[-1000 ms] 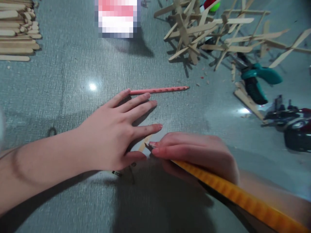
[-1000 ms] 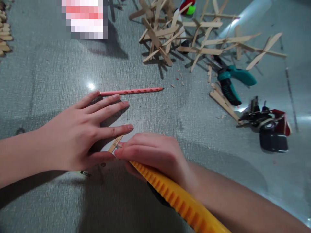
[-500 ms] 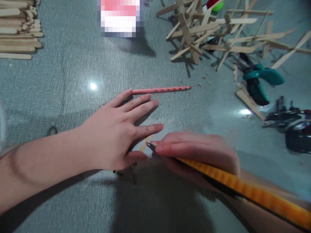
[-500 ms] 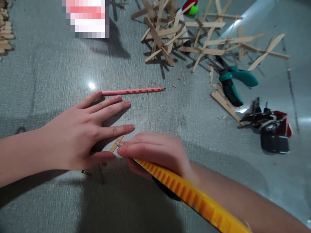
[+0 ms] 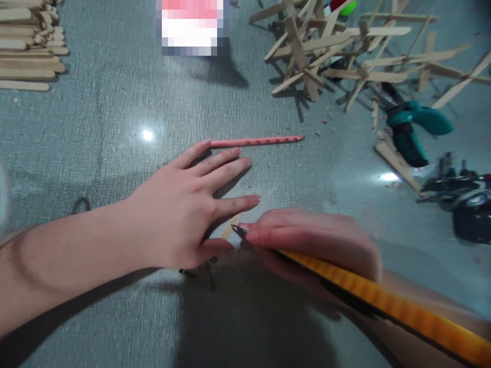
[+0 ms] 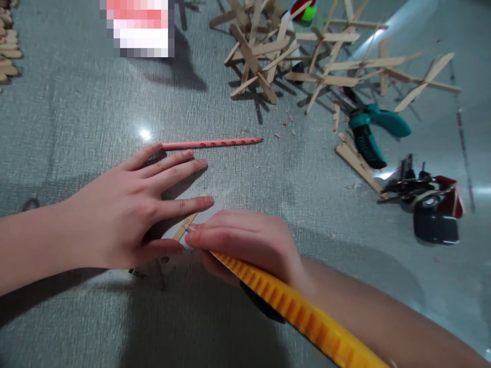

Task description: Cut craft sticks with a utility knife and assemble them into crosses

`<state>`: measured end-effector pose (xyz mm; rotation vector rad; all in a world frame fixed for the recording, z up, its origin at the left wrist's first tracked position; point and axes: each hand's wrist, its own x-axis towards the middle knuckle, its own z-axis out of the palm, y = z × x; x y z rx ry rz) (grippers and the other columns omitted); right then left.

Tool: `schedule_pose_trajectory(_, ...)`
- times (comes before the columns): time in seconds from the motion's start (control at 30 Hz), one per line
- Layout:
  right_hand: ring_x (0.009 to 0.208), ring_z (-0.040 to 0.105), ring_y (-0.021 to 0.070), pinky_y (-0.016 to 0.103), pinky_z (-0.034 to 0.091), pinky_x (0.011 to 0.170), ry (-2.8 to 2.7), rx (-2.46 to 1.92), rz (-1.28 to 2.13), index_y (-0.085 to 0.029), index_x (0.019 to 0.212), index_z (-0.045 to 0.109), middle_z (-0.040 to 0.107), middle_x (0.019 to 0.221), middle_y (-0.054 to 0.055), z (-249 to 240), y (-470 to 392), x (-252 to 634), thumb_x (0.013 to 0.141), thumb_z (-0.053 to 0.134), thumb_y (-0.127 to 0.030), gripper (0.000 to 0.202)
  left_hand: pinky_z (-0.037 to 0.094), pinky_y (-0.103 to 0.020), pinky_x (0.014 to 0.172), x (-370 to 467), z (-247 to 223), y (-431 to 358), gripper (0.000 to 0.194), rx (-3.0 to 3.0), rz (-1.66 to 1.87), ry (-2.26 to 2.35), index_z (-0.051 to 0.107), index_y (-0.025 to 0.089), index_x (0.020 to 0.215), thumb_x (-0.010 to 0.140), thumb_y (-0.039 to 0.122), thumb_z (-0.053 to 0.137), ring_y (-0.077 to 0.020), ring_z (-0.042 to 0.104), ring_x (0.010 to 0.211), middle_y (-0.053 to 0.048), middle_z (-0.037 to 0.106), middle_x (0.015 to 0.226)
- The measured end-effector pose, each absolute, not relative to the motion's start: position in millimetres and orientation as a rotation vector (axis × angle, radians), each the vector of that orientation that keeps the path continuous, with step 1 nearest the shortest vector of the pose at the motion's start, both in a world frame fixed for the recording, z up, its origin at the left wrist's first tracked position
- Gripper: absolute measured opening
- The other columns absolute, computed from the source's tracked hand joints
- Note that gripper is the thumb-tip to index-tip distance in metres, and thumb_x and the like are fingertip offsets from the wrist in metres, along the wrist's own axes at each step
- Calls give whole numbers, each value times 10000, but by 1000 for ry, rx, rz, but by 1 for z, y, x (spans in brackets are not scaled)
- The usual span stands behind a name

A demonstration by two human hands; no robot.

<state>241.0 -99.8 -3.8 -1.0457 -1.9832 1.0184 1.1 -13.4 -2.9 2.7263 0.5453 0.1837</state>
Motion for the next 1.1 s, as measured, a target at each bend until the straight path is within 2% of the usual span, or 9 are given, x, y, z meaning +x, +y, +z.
schedule_pose_trajectory(0.17, 767, 766, 154, 262, 635, 728, -2045, -1011, 1002, -288, 1154, 720, 783, 900, -8, 0, -99, 241, 965, 704, -156, 231, 250, -651, 1315, 2, -3, -14, 673, 2725, 172, 541, 610, 287, 1515, 906, 546, 732, -413, 415, 1566, -132, 437, 1699)
schedule_pose_trajectory(0.4, 707, 732, 153, 279, 583, 653, -2045, -1032, 1003, -259, 1120, 726, 764, 842, -10, 1, -101, 237, 985, 701, -195, 151, 243, -632, 1321, 1, -2, -14, 657, 2736, 163, 564, 602, 313, 1519, 919, 555, 716, -386, 414, 1572, -116, 441, 1698)
schedule_pose_trajectory(0.63, 691, 728, 152, 260, 598, 626, -2045, -1026, 1057, -279, 1110, 737, 747, 791, -10, 5, -98, 239, 1018, 652, -194, 152, 223, -659, 1320, 0, -3, -15, 631, 2728, 185, 572, 618, 312, 1505, 929, 554, 708, -408, 395, 1580, -111, 439, 1701)
schedule_pose_trajectory(0.83, 730, 732, 148, 281, 616, 710, -2050, -987, 1044, -252, 1108, 726, 748, 833, 0, 1, -99, 241, 999, 704, -199, 123, 217, -678, 1317, -1, -3, -14, 636, 2710, 186, 555, 611, 308, 1512, 938, 568, 694, -424, 379, 1585, -109, 423, 1711)
schedule_pose_trajectory(1.1, 760, 792, 152, 262, 654, 723, -1975, -1011, 985, -287, 1066, 744, 798, 860, -7, -2, -97, 242, 926, 716, -101, 234, 226, -665, 1323, -1, -3, -14, 694, 2714, 213, 547, 604, 281, 1522, 908, 577, 736, -428, 417, 1563, -124, 439, 1699)
